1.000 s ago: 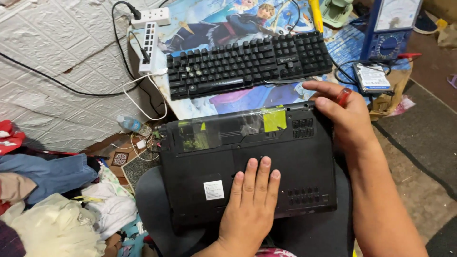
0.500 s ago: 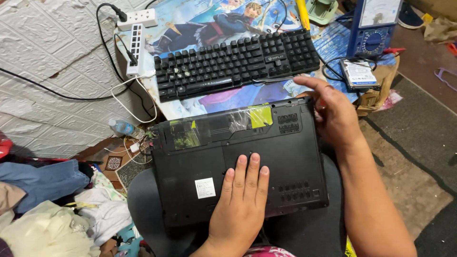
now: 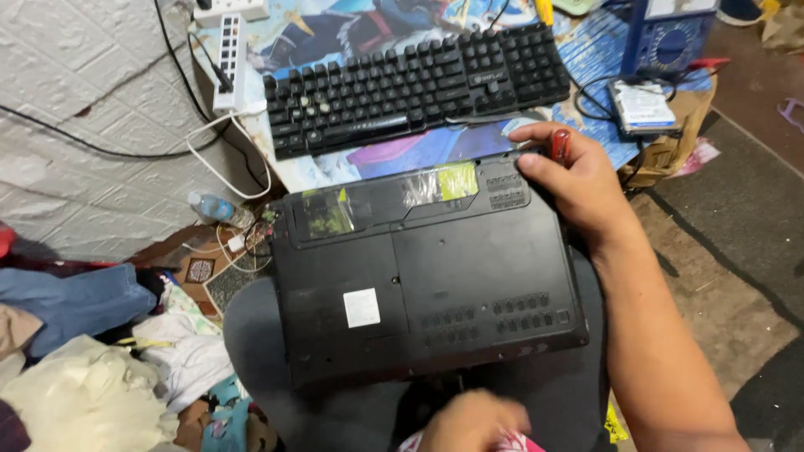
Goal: The person closes the back cover of a laptop and secures it with screws using a screwdriver.
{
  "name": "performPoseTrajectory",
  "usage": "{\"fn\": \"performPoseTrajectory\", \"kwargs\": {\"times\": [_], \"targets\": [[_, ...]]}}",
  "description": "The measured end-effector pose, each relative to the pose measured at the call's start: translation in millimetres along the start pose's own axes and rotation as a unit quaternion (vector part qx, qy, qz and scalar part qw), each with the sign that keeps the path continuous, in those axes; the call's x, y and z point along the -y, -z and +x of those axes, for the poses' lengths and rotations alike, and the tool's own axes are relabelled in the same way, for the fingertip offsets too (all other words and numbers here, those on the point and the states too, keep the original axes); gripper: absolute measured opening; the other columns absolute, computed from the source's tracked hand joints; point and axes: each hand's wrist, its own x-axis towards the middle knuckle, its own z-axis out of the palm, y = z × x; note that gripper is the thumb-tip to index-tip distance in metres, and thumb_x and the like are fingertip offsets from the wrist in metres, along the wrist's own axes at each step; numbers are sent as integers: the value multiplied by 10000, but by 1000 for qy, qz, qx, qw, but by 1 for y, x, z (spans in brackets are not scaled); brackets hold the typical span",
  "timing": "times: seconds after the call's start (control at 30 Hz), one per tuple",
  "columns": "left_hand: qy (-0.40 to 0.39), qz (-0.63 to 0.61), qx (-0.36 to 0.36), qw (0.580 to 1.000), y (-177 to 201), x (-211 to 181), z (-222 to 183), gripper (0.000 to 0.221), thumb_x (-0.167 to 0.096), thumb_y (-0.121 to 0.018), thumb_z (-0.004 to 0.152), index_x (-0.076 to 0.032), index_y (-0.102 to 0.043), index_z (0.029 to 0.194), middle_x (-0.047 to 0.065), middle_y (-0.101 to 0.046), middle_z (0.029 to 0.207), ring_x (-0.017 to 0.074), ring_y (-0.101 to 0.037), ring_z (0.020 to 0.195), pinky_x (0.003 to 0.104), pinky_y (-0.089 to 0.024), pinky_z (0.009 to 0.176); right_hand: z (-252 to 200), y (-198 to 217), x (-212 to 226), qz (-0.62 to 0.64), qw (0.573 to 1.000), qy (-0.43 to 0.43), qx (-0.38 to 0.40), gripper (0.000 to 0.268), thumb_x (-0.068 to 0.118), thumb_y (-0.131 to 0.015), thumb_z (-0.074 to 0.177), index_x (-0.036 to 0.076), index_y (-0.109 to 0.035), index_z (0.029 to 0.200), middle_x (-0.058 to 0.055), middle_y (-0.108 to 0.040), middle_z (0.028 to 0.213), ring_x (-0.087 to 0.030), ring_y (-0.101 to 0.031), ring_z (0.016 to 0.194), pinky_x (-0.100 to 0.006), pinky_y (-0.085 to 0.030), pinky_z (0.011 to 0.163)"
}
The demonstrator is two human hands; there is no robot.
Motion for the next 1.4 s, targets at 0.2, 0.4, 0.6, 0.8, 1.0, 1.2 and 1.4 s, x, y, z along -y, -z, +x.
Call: {"fn": "performPoseTrajectory", "kwargs": {"times": [0.2, 0.4, 0.6, 0.8, 1.0, 1.2, 1.4], "targets": [[-607, -611, -14, 507, -30, 9, 45, 730, -451, -932, 808, 88, -819, 1288, 252, -840, 1387, 316, -815, 1295, 488, -657, 1178, 0, 3, -2, -67, 997, 42, -5, 260, 227, -752, 1018, 145, -784, 1262, -8, -761, 1287, -124, -684, 1196, -294, -524, 1105], [-398, -872, 85, 271, 3, -3, -50, 614, -304, -695, 957, 31, -734, 1471, 275, -817, 1391, 417, -745, 1292, 618, -578, 1144, 2, 6, -13, -95, 993, 72, -19, 257, 246, -753, 1069, 130, -793, 1295, -5, -758, 1261, -102, -663, 1132, -243, -487, 1046], [-349, -901, 25, 256, 4, -1, -45, 477, -139, -790, 943, 59, -803, 1376, 222, -848, 1267, 391, -802, 1153, 614, -667, 988, 1, 9, -23, -80, 991, 105, -19, 247, 185, -732, 1130, 74, -765, 1348, -28, -749, 1290, -119, -658, 1169, -255, -506, 1063], [-355, -911, 63, 200, 7, 20, -59, 457, -166, -729, 975, 103, -768, 1342, 320, -829, 1324, 465, -779, 1202, 662, -617, 1065, -4, 11, -25, -110, 986, 115, -45, 197, 128, -756, 1112, 84, -776, 1303, -30, -764, 1289, -118, -660, 1163, -262, -512, 1099], [-350, -924, 35, 149, 15, 33, -68, 568, -113, -743, 918, -109, -740, 1486, 180, -795, 1434, 413, -729, 1315, 667, -607, 1029, -3, 19, -37, -127, 973, 190, -40, 209, 141, -762, 1184, 25, -762, 1357, -104, -759, 1358, -195, -682, 1262, -336, -527, 1205], [-302, -927, -18, 222, 14, 22, -46, 565, -255, -842, 845, -196, -778, 1403, 27, -847, 1340, 301, -793, 1205, 485, -561, 833, -3, 19, -38, -119, 976, 179, -49, 218, 117, -760, 1186, 18, -767, 1380, -98, -752, 1349, -178, -682, 1250, -306, -541, 1166], [-420, -899, 20, 126, 4, 26, -28, 539, -118, -732, 952, -58, -718, 1488, 253, -797, 1440, 471, -740, 1318, 703, -602, 1073, 0, 18, -42, -78, 986, 133, -65, 218, 125, -761, 1167, 79, -763, 1380, -44, -745, 1321, -119, -695, 1240, -240, -557, 1166]]}}
